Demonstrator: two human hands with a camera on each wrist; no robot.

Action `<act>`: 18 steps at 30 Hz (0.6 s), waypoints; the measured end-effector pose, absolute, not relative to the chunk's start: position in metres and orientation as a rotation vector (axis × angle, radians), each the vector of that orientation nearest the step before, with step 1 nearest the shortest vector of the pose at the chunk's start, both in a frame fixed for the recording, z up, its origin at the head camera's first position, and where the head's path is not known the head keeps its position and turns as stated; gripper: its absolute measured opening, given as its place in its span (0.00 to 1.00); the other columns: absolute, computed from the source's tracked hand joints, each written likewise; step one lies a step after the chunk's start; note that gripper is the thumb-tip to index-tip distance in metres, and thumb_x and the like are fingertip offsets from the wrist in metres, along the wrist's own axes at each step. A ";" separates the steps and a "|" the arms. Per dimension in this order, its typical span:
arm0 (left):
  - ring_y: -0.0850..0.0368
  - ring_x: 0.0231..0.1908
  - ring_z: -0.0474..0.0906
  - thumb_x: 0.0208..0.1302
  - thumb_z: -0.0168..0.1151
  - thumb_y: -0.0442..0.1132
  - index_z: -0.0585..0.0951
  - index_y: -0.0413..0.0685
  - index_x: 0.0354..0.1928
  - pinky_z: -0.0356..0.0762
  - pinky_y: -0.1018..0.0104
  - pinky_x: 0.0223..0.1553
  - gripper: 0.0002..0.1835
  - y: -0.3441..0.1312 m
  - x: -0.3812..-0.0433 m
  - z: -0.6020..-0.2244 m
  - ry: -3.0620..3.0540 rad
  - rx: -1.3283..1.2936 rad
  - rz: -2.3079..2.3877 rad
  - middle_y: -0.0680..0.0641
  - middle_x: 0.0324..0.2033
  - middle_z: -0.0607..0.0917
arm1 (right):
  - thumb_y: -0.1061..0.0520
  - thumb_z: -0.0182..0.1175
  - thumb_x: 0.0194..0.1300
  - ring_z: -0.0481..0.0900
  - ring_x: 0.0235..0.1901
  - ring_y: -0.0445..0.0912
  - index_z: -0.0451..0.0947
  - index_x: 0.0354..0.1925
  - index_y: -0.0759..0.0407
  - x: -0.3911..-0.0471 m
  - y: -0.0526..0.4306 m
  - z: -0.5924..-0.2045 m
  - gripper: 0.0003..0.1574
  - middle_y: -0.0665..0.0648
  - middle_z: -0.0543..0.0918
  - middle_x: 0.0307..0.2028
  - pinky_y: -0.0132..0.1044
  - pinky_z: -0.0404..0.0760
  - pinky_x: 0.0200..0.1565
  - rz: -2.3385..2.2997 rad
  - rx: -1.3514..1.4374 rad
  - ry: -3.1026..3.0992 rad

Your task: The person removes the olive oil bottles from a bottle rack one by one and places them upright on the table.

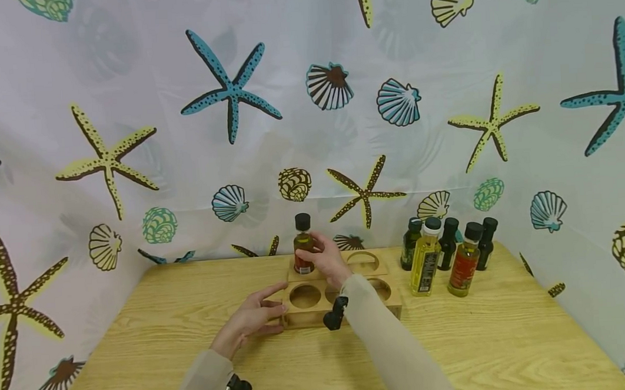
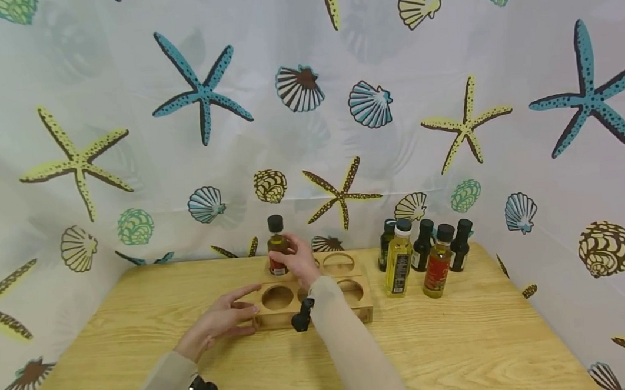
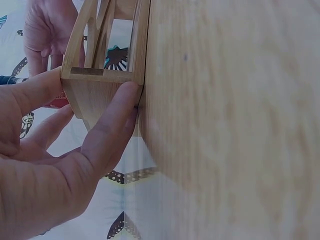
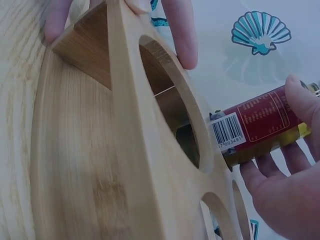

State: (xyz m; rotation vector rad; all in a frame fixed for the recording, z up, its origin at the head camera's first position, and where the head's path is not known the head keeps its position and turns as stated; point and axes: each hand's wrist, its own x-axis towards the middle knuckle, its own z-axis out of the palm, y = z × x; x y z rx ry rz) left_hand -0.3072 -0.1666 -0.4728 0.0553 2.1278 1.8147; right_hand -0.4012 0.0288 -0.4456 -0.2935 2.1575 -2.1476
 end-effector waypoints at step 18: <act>0.46 0.53 0.76 0.70 0.60 0.35 0.65 0.59 0.73 0.85 0.52 0.45 0.32 -0.169 -0.309 -0.476 2.113 0.065 1.821 0.31 0.62 0.68 | 0.51 0.69 0.62 0.72 0.65 0.53 0.62 0.73 0.45 -0.395 0.047 -0.408 0.44 0.56 0.73 0.67 0.54 0.69 0.67 -2.231 -0.299 2.137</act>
